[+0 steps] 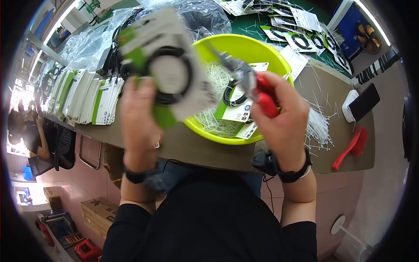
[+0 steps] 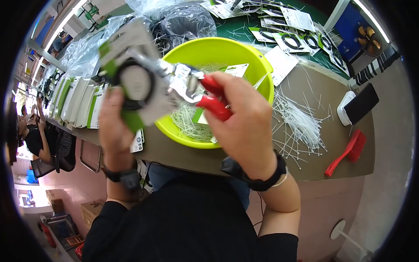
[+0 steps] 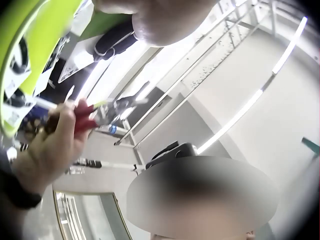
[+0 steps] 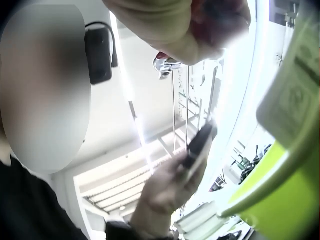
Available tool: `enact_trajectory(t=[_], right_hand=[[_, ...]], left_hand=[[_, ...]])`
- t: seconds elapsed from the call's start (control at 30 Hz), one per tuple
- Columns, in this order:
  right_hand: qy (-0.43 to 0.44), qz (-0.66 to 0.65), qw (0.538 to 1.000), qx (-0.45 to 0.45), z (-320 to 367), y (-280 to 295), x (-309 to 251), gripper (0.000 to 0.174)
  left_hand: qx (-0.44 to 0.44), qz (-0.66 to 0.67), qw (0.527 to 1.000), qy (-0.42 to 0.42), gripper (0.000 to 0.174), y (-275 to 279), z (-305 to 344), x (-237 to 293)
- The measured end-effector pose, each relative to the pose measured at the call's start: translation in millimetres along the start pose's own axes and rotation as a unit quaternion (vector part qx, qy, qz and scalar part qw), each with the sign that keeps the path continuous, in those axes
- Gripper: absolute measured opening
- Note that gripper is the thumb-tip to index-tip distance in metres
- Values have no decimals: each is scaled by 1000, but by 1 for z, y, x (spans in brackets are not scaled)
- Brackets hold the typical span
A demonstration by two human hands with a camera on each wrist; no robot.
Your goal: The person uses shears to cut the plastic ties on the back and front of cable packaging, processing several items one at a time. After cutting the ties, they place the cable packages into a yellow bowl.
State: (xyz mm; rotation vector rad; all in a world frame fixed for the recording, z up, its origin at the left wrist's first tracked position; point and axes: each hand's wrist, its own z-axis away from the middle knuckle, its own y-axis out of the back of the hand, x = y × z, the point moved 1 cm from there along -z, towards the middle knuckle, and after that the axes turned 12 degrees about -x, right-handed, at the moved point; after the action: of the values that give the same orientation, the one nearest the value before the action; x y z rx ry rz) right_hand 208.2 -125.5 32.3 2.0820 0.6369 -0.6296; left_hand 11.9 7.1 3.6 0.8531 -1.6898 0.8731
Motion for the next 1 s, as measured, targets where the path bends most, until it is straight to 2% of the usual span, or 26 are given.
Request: enact_trajectory(t=[0.03, 0.13, 0.17, 0.2, 0.23, 0.27, 0.33, 0.4, 0.47, 0.53, 0.6, 0.63, 0.73, 0.77, 0.87, 0.9, 0.97, 1.0], right_hand=[[-3, -1, 1000, 1, 0, 6, 5, 41], [-68, -21, 992, -101, 5, 29, 24, 41], [-71, -23, 992, -98, 8, 32, 28, 41], [-86, -39, 992, -89, 12, 34, 33, 42], [-100, -54, 990, -81, 14, 34, 37, 42], [-113, -70, 988, -75, 17, 33, 39, 43], [-130, -121, 983, -55, 23, 25, 47, 44], [-163, -214, 963, -13, 28, 18, 54, 47], [-155, -189, 970, -13, 31, 15, 52, 47], [-143, -136, 980, -10, 33, 14, 49, 49], [-122, -120, 985, -1, 33, 11, 49, 48], [-101, -105, 989, 6, 33, 10, 49, 47], [-74, -77, 994, 15, 34, 9, 50, 47], [-67, -66, 996, 12, 34, 9, 51, 46], [-54, -45, 997, 7, 35, 12, 52, 47], [-49, -35, 998, 2, 35, 12, 51, 47], [-43, -27, 999, -1, 36, 12, 51, 48], [-59, -80, 995, 10, 38, 13, 53, 48]], left_hand=[[-7, 72, 997, 20, 39, 16, -4, 14], [-34, 26, 998, 56, 44, 82, -7, 13], [-46, -121, 990, 53, 44, 97, -8, 9], [-55, -266, 961, 48, 45, 108, -8, 5], [-62, -404, 912, 42, 45, 112, -7, 4], [-61, -405, 911, 45, 45, 103, -10, 10], [-134, -383, 914, -27, 45, 57, -26, 29], [-239, -382, 892, -13, 43, 10, -38, 30], [-373, -436, 818, 35, 43, -31, -48, 15], [-467, -480, 732, 122, 37, -54, -66, -17], [-469, -526, 688, 173, 38, -69, -83, -50], [-471, -527, 686, 170, 38, -71, -87, -57], [-478, -424, 686, 348, 53, -79, -93, -73], [-481, -427, 683, 347, 53, -80, -92, -75], [-405, -211, 803, 383, 44, -69, -85, -75], [-406, -215, 802, 382, 44, -66, -84, -74], [-349, -141, 894, 242, 36, -62, -84, -64], [-349, -145, 894, 239, 36, -60, -81, -55]])
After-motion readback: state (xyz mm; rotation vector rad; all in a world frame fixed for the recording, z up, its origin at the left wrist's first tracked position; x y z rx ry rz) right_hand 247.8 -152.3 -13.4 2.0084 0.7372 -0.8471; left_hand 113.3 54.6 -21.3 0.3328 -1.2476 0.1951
